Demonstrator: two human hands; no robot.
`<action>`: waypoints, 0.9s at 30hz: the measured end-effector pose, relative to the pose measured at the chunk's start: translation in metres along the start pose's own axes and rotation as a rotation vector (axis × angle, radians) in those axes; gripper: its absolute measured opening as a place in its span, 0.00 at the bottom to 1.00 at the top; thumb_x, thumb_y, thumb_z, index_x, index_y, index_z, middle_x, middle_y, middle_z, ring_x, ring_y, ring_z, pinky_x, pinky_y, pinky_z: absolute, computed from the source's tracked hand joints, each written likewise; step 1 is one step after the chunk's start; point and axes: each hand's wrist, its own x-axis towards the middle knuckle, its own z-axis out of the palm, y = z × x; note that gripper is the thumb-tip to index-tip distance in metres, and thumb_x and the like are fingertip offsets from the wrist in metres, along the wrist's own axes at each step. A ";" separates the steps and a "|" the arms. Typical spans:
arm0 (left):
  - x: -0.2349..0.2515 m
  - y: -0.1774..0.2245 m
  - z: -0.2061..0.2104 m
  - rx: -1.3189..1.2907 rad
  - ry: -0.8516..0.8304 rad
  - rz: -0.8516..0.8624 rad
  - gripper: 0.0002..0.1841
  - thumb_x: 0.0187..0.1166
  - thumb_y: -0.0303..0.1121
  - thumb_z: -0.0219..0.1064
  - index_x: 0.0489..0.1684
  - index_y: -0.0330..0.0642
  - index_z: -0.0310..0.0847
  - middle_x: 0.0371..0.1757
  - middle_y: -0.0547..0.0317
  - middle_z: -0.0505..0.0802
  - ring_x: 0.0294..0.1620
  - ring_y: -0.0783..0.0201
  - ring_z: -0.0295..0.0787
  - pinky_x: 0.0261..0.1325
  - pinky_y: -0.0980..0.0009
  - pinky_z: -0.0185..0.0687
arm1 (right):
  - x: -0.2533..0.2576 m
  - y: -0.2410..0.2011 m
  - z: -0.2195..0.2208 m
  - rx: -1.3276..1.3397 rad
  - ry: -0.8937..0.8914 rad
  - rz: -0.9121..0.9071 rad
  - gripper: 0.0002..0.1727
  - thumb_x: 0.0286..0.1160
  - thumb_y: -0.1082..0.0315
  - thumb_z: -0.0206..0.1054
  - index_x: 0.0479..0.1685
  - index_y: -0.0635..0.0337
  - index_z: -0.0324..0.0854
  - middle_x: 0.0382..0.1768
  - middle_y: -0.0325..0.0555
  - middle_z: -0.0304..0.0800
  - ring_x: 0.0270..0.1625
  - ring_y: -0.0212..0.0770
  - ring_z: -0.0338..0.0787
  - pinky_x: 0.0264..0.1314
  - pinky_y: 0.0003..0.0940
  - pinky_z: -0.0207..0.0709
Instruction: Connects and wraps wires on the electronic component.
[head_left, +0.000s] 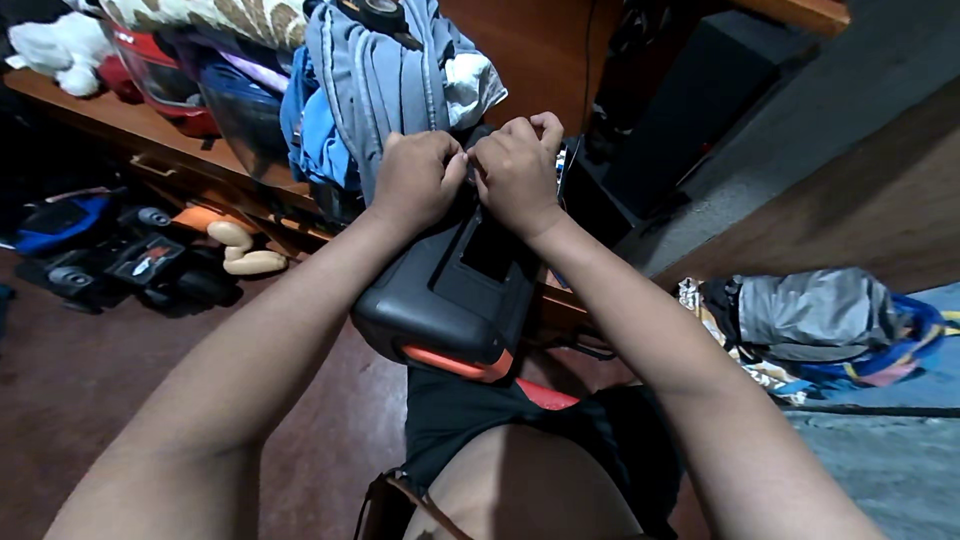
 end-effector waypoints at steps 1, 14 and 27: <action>0.000 -0.001 0.000 -0.014 0.001 0.001 0.19 0.90 0.39 0.51 0.44 0.36 0.86 0.42 0.46 0.93 0.50 0.50 0.90 0.66 0.45 0.69 | 0.002 0.000 -0.002 0.020 -0.037 0.018 0.06 0.71 0.64 0.70 0.31 0.50 0.92 0.33 0.37 0.95 0.48 0.45 0.91 0.74 0.59 0.63; -0.001 -0.013 -0.005 0.144 0.211 0.317 0.12 0.88 0.39 0.61 0.52 0.44 0.88 0.54 0.45 0.93 0.55 0.44 0.89 0.56 0.44 0.73 | 0.036 0.014 -0.033 0.346 -0.586 0.291 0.10 0.80 0.61 0.66 0.49 0.48 0.93 0.46 0.34 0.97 0.57 0.35 0.90 0.78 0.58 0.60; 0.001 -0.005 -0.003 0.103 0.059 0.180 0.18 0.93 0.39 0.49 0.48 0.34 0.81 0.47 0.40 0.90 0.54 0.41 0.87 0.61 0.41 0.70 | 0.024 0.003 -0.028 0.332 -0.426 0.269 0.09 0.77 0.63 0.67 0.42 0.49 0.95 0.42 0.34 0.97 0.55 0.38 0.90 0.78 0.57 0.59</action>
